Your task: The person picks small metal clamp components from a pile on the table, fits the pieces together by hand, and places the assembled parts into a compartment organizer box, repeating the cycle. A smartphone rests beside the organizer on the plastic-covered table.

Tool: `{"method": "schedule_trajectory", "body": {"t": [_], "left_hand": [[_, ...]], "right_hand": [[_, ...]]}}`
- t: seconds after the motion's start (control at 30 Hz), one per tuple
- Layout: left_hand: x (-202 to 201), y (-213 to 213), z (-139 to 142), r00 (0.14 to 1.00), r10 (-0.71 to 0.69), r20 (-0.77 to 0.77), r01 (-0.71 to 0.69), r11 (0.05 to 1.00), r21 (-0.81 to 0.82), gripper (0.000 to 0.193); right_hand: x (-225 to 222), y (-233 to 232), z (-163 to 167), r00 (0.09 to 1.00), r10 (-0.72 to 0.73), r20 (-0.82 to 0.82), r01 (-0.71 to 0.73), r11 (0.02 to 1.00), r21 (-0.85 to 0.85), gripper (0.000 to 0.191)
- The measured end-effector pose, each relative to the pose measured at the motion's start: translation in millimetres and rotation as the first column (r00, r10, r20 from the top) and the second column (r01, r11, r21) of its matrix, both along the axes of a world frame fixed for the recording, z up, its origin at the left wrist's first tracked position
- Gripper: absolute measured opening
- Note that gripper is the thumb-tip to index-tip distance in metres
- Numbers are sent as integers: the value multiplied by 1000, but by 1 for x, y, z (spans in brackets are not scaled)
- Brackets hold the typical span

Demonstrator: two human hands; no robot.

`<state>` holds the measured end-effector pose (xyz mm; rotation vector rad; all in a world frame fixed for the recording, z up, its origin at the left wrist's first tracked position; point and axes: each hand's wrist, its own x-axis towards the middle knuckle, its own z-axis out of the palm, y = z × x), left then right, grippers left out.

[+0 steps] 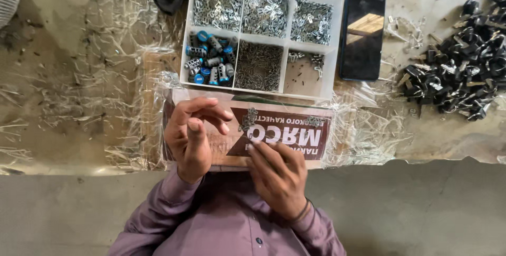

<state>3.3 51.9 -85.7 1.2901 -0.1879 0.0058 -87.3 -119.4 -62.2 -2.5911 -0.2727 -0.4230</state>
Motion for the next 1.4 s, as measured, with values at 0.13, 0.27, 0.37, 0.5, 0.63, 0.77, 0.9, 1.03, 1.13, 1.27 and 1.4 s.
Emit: {"method": "schedule_trajectory", "body": {"t": [0.13,0.27,0.37,0.5,0.63,0.77,0.9,1.03,1.13,1.27,1.4], "left_hand": [[-6,-4,13,996,-52,66,46,996,82,43],[-11,-4,31,942,-120,314,-91,809,580,27],[-9,-9,39,839,-315,443,-186,599,779,35],[-1,-22,39,801,-477,362,-122,462,879,46],[13,-28,41,790,-499,356,-104,462,881,44],[15,-35,50,787,-486,381,-82,528,845,35],[9,-39,60,795,-446,410,-89,584,807,34],[0,-52,60,765,-474,436,-83,599,797,40],[-9,-66,56,717,-545,435,-73,562,824,47],[-12,-87,49,710,-580,398,-61,512,856,51],[-11,-97,48,672,-600,434,-62,538,841,51]], "right_hand": [[7,5,4,999,-45,8,45,998,-46,41],[3,-5,3,985,-158,62,154,986,68,38],[-2,-22,0,963,-251,100,235,961,145,33],[-12,-49,3,888,-446,113,437,895,92,30],[-14,-68,7,836,-547,34,537,830,155,32],[-1,-76,5,875,-478,80,458,870,184,37],[1,-73,5,903,-411,123,402,911,87,34],[-3,-70,11,916,-392,83,372,909,189,35],[-4,-71,18,873,-474,117,440,868,229,36],[-9,-78,27,875,-483,42,470,867,164,41],[-11,-83,29,885,-464,-38,465,872,152,43]]}}
